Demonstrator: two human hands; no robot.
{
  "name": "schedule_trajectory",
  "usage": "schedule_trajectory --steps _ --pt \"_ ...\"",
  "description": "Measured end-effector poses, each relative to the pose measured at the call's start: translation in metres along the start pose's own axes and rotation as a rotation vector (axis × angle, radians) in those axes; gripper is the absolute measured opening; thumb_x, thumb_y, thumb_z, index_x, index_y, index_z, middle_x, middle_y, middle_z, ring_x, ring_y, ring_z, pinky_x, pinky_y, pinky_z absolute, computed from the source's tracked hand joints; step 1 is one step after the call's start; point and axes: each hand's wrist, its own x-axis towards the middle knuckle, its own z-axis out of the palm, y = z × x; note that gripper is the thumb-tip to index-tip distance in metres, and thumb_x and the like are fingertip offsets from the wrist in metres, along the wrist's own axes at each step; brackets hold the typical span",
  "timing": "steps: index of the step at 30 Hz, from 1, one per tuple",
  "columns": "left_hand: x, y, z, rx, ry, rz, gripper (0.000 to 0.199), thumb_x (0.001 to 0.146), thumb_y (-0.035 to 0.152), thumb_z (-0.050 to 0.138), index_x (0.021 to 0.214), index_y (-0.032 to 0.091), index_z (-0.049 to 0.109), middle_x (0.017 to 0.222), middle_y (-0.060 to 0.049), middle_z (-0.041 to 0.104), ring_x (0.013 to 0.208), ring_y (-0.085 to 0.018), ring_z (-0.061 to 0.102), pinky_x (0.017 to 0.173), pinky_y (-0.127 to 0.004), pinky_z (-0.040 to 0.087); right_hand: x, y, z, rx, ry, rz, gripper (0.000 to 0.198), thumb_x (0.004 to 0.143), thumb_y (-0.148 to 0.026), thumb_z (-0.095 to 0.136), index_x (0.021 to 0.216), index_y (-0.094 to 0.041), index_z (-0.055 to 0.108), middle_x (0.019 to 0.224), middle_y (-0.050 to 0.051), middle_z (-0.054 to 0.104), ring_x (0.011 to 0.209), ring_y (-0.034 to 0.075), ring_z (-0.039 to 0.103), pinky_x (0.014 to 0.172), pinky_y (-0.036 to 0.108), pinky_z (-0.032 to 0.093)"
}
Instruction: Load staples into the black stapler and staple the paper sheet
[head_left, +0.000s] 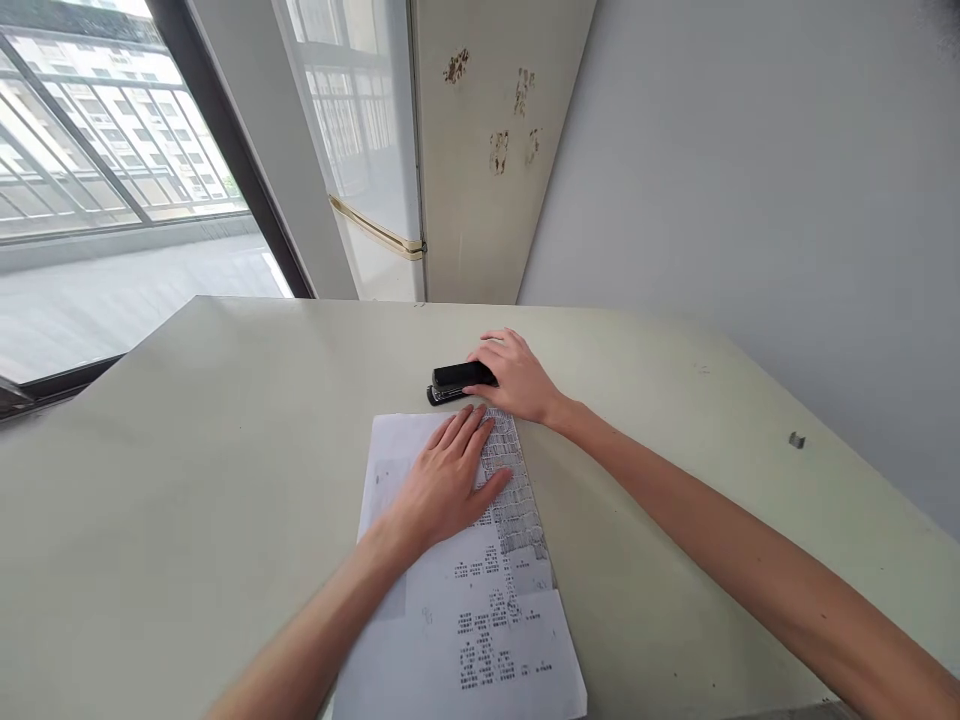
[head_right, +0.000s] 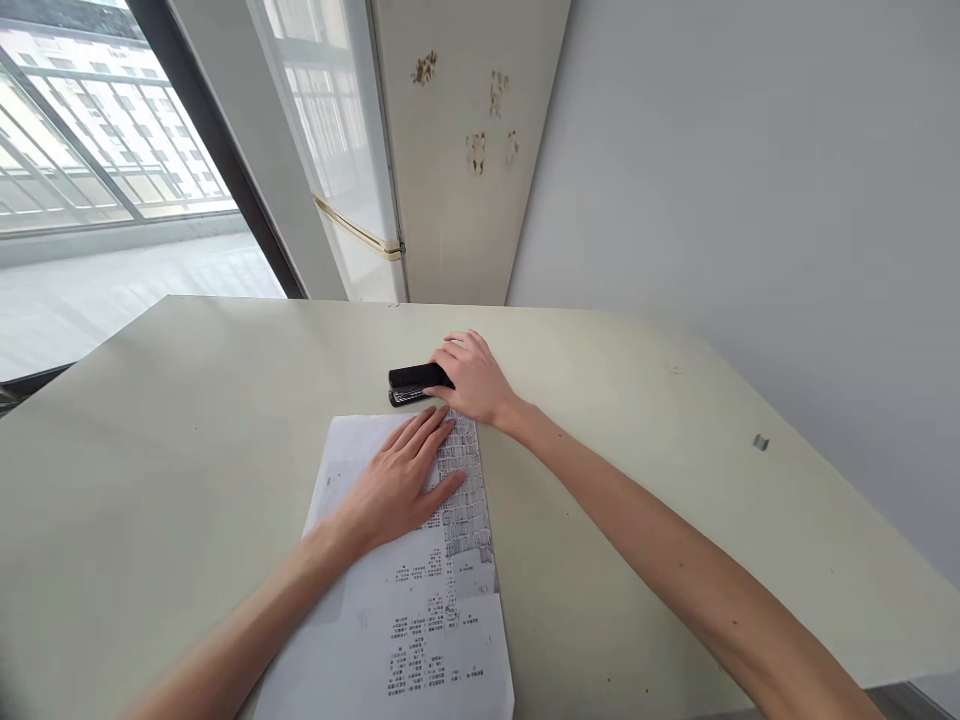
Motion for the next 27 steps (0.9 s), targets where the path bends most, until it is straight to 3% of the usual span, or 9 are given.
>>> schedule_trajectory --steps 3,5,8,13,19,27 --pt "0.0 0.0 -0.001 -0.004 -0.014 -0.006 0.075 0.104 0.063 0.048 0.162 0.017 0.039 0.173 -0.015 0.032 0.161 -0.033 0.027 0.13 -0.053 0.029 -0.026 -0.002 -0.025 0.088 0.069 0.058 0.023 0.097 -0.043 0.069 0.109 -0.023 0.069 0.116 0.009 0.076 0.128 0.033 0.059 0.11 0.052 0.046" --pt "0.0 0.001 -0.003 -0.007 -0.024 -0.015 0.075 0.104 0.063 0.048 0.163 0.018 0.039 0.173 -0.014 0.031 0.161 -0.032 0.027 0.131 -0.052 0.027 -0.049 -0.003 -0.043 0.159 0.082 0.175 0.026 0.096 -0.045 0.07 0.11 -0.024 0.068 0.108 0.007 0.076 0.105 0.029 0.067 0.095 0.046 0.054" --pt "0.001 0.001 -0.006 -0.015 -0.03 -0.016 0.07 0.106 0.063 0.044 0.162 0.02 0.039 0.172 -0.012 0.033 0.162 -0.031 0.026 0.131 -0.051 0.027 -0.089 -0.001 -0.065 0.287 0.065 0.372 0.033 0.092 -0.052 0.073 0.112 -0.025 0.069 0.097 0.003 0.076 0.081 0.023 0.067 0.076 0.038 0.056" --pt "0.006 -0.002 -0.008 -0.004 -0.048 -0.024 0.062 0.11 0.058 0.036 0.16 0.021 0.042 0.173 -0.009 0.034 0.162 -0.028 0.026 0.131 -0.051 0.028 -0.145 0.009 -0.08 0.433 0.078 0.57 0.044 0.086 -0.062 0.076 0.114 -0.028 0.072 0.102 0.004 0.078 0.085 0.025 0.071 0.076 0.039 0.06" --pt "0.012 -0.007 -0.01 0.007 -0.031 -0.049 0.057 0.113 0.052 0.034 0.16 0.022 0.044 0.171 -0.008 0.038 0.16 -0.027 0.03 0.13 -0.051 0.031 -0.172 0.024 -0.074 0.511 0.051 0.579 0.044 0.082 -0.059 0.081 0.113 -0.028 0.076 0.107 0.005 0.081 0.093 0.028 0.075 0.085 0.044 0.062" --pt "0.015 -0.003 -0.011 0.022 -0.028 -0.055 0.053 0.115 0.043 0.028 0.159 0.021 0.046 0.17 -0.006 0.041 0.159 -0.025 0.033 0.131 -0.05 0.031 -0.175 0.025 -0.074 0.491 0.008 0.511 0.04 0.089 -0.057 0.075 0.118 -0.031 0.074 0.109 0.002 0.08 0.094 0.026 0.073 0.083 0.041 0.06"
